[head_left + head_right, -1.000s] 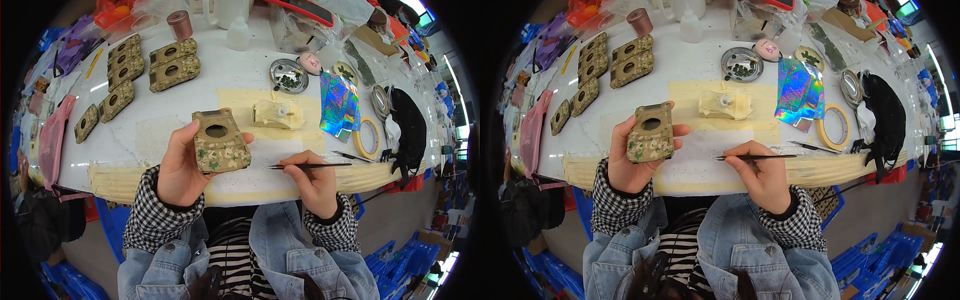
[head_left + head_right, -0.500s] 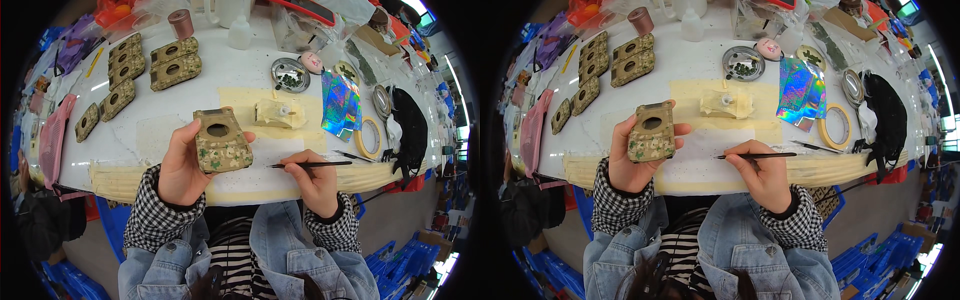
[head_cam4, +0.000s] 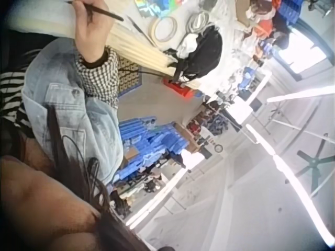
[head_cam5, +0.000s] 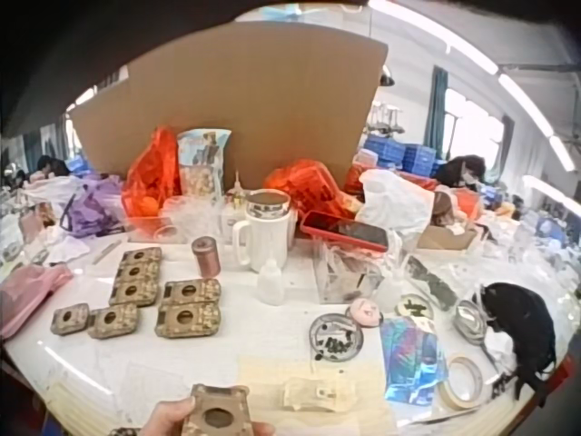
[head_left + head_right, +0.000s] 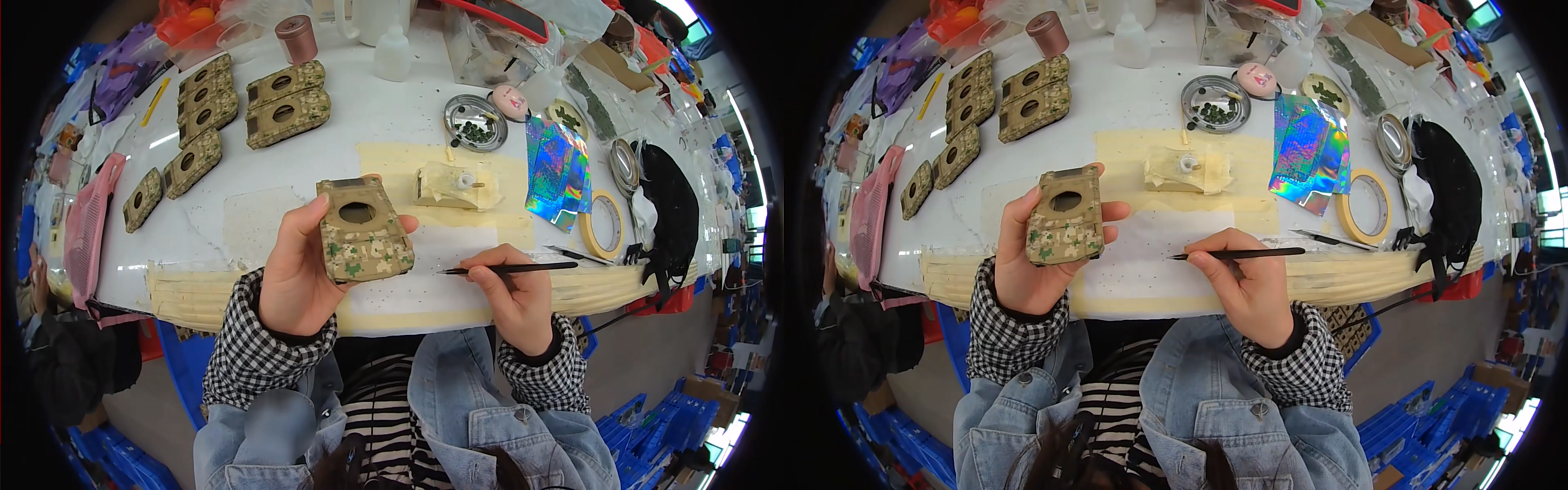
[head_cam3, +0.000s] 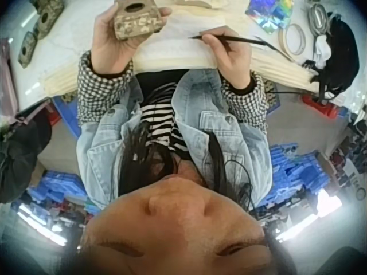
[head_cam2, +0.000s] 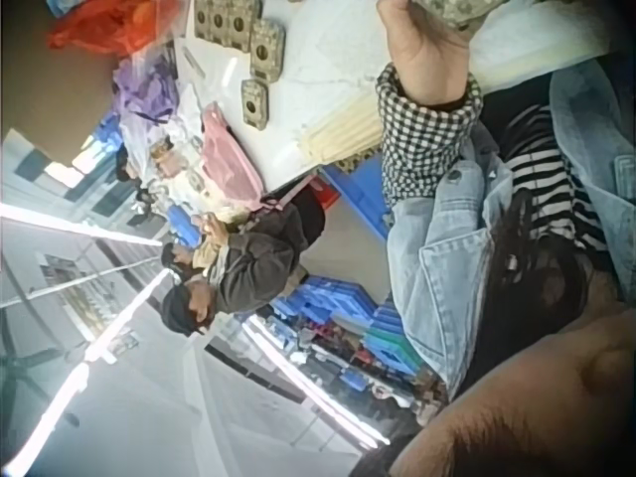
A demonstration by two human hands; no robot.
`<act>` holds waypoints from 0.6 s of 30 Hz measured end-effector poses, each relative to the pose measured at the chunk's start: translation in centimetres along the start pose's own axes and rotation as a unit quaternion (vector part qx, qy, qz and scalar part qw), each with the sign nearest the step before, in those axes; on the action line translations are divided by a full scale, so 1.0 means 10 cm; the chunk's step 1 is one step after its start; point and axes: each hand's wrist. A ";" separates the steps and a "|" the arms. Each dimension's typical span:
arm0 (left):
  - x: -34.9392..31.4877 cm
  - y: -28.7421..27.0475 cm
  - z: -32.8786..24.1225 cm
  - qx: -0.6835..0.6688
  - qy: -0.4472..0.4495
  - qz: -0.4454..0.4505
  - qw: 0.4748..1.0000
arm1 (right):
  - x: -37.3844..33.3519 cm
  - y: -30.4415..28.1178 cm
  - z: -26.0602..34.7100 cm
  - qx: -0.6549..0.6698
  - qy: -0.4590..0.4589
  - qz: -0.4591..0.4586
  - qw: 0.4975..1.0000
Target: The recorder uses tweezers and a stylus to apply decorative elements and clean camouflage-patterned toy tank bodies at a factory workbench.
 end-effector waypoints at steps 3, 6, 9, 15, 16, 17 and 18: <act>0.00 -0.01 0.00 0.000 -0.001 0.001 1.000 | 0.00 0.00 0.01 -0.001 0.003 0.004 1.000; 0.00 -0.01 0.00 -0.001 -0.003 0.002 1.000 | -0.01 -0.01 0.01 0.001 0.011 0.010 1.000; 0.00 -0.01 0.00 -0.002 -0.002 0.004 1.000 | -0.01 -0.01 0.00 0.012 0.013 0.014 1.000; 0.01 0.00 -0.01 -0.005 -0.005 0.005 1.000 | -0.03 -0.05 0.07 0.061 -0.021 -0.011 0.998; 0.01 -0.01 -0.01 -0.008 -0.006 0.011 1.000 | -0.03 -0.09 0.11 0.059 -0.035 -0.012 0.998; 0.00 -0.01 -0.01 -0.009 -0.008 0.009 1.000 | -0.04 -0.11 0.15 0.057 -0.048 -0.014 0.997; 0.00 0.00 -0.01 -0.010 -0.009 0.008 1.000 | -0.03 -0.12 0.20 0.049 -0.073 -0.017 0.996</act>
Point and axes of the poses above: each hand's wrist, its own x-axis towards the middle knuckle, its own y-axis out of the palm, z = x × y, and after that the axes turned 11 degrees about y, right-handed
